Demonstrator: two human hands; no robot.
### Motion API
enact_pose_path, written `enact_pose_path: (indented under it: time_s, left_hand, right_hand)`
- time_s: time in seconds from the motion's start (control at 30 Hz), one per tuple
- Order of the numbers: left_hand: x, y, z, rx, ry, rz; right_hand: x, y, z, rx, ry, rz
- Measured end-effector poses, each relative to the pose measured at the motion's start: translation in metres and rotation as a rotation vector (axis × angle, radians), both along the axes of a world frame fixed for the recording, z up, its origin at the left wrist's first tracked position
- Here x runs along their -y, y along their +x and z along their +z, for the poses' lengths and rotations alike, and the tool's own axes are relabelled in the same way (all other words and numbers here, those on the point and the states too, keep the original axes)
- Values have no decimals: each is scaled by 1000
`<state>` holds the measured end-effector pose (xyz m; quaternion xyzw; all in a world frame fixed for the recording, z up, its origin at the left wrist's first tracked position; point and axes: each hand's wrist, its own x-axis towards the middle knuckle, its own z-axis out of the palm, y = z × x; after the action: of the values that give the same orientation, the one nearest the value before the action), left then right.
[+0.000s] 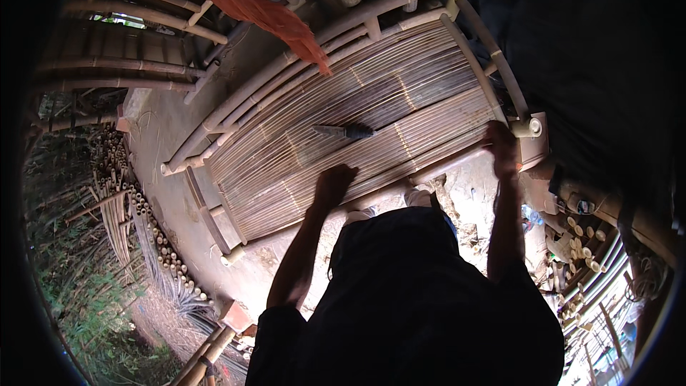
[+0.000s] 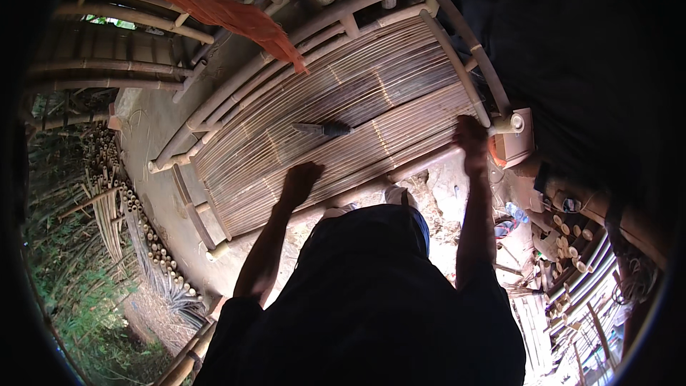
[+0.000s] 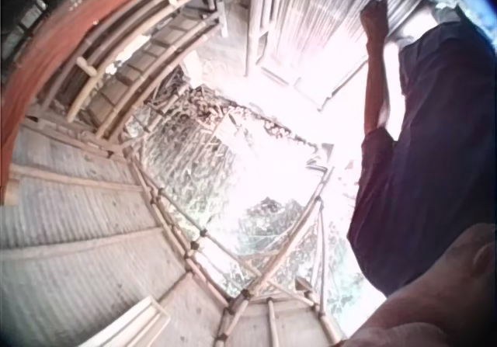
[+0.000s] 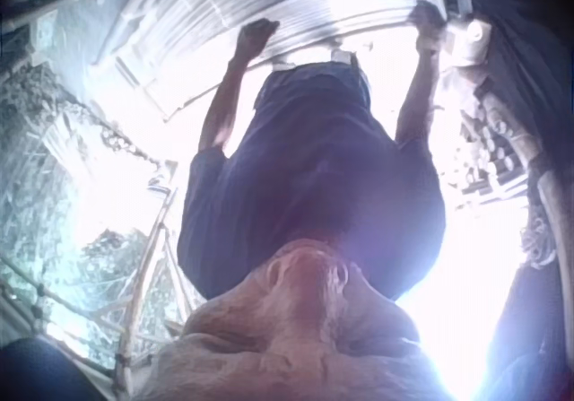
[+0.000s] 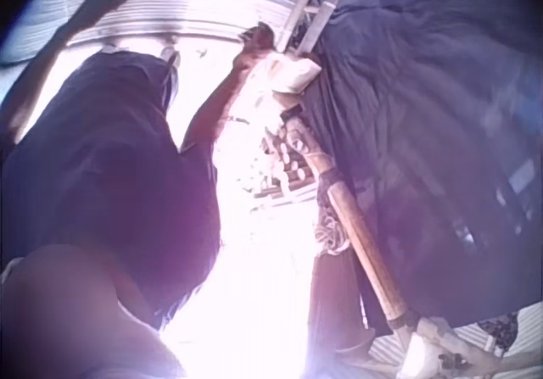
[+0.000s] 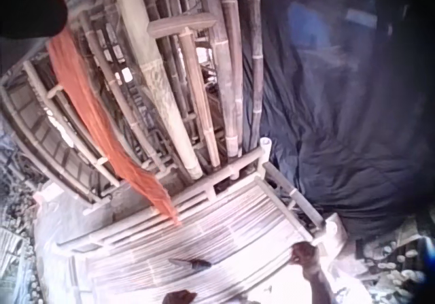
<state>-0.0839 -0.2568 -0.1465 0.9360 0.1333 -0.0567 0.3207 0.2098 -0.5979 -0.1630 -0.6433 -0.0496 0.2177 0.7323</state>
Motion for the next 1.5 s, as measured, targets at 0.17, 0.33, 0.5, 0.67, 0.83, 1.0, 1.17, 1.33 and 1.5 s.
enact_pose_path:
  time_s: [0.17, 0.33, 0.5, 0.67, 0.83, 1.0, 1.17, 1.33, 1.5]
  left_hand:
    - [60, 36, 18, -282, -226, 143]
    - [61, -21, -28, -278, -257, 338]
    - [52, -85, -62, -451, -247, 510]
    - [57, -130, -111, -486, -382, 614]
    - [56, -155, -142, -482, -479, 703]
    - [61, -198, -156, -461, -484, 790]
    - [61, -229, -169, -528, -527, 762]
    - [41, -223, -190, -547, -522, 532]
    - [-5, -180, -219, -436, -464, 297]
  right_hand:
    - [-69, -11, -78, 297, -557, 94]
    - [-44, 27, -153, 271, -945, 130]
    - [-55, 3, -178, 465, -1345, 304]
    - [-121, -44, -206, 463, -1274, 675]
    - [-222, -91, -249, 449, -1221, 901]
    - [-293, -134, -309, 747, -1268, 882]
    - [-342, -143, -328, 920, -1344, 956]
    - [-335, -160, -296, 519, -1225, 1057]
    - [-232, -210, -252, 154, -1020, 669]
